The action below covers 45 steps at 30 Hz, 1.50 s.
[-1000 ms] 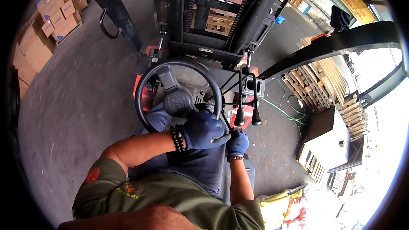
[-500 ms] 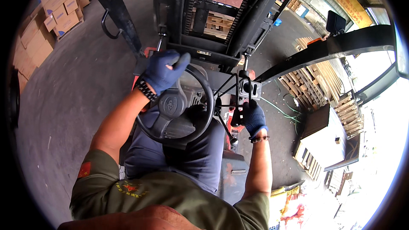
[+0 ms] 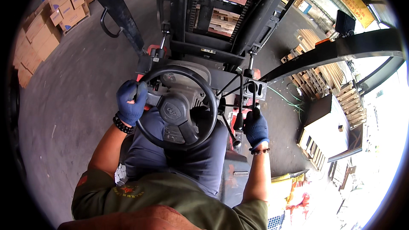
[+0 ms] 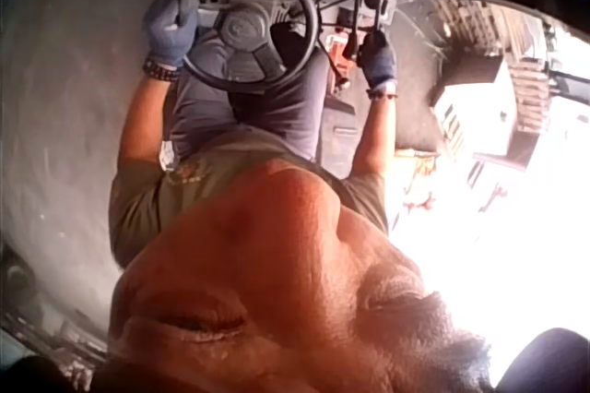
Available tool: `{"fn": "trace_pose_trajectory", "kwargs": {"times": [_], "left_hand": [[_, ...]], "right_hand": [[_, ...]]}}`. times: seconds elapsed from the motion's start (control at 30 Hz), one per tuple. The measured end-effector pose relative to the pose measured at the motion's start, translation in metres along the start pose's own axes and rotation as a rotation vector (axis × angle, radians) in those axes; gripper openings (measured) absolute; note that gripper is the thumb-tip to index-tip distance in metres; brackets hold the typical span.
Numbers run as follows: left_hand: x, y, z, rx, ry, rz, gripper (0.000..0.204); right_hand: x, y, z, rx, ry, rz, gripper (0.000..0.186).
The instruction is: The person operates a forklift in a warehouse, maneuvering the vehicle to position the forks under a stack of wooden planks. They lift the load and drive the forklift forward to transport the planks to a different location within the facility.
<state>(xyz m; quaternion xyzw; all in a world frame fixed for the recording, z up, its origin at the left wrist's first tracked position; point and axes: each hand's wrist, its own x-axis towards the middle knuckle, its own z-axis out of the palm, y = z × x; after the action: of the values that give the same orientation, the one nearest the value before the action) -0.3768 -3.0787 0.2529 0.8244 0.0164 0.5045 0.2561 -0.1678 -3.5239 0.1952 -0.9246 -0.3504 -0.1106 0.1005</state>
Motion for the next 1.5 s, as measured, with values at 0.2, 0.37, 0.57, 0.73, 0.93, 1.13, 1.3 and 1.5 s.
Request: {"fn": "trace_pose_trajectory", "kwargs": {"times": [0.2, 0.37, 0.57, 0.73, 0.93, 1.13, 1.3, 1.5], "left_hand": [[0.050, -0.015, -0.117, -0.023, -0.022, 0.081, 0.029], [0.084, -0.052, -0.160, 0.071, -0.092, 0.151, 0.029], [0.009, -0.155, -0.419, 0.038, -0.091, 0.125, 0.044], [-0.132, -0.150, -0.620, -0.061, -0.315, 0.242, 0.045], [-0.263, -0.104, -0.669, -0.095, -0.501, 0.393, 0.041], [-0.318, -0.127, -0.670, -0.265, -0.403, 0.386, 0.047], [-0.268, -0.068, -0.484, -0.279, -0.537, 0.235, 0.040], [-0.207, 0.155, 0.069, -0.269, -0.551, 0.286, 0.034]], "right_hand": [[0.009, -0.120, -0.056, 0.039, -0.032, 0.054, 0.033], [0.015, -0.200, -0.037, 0.377, -0.093, 0.242, 0.031], [-0.051, -0.544, 0.020, 0.173, -0.080, 0.021, 0.033], [-0.166, -0.796, 0.027, 0.501, -0.036, 0.150, 0.024], [-0.199, -0.805, 0.043, 0.411, 0.027, 0.031, 0.029], [-0.196, -0.718, 0.060, 0.338, 0.131, 0.036, 0.031], [-0.136, -0.487, 0.080, 0.331, 0.082, -0.029, 0.031], [-0.060, 0.087, 0.035, 0.179, 0.033, 0.065, 0.022]]}}
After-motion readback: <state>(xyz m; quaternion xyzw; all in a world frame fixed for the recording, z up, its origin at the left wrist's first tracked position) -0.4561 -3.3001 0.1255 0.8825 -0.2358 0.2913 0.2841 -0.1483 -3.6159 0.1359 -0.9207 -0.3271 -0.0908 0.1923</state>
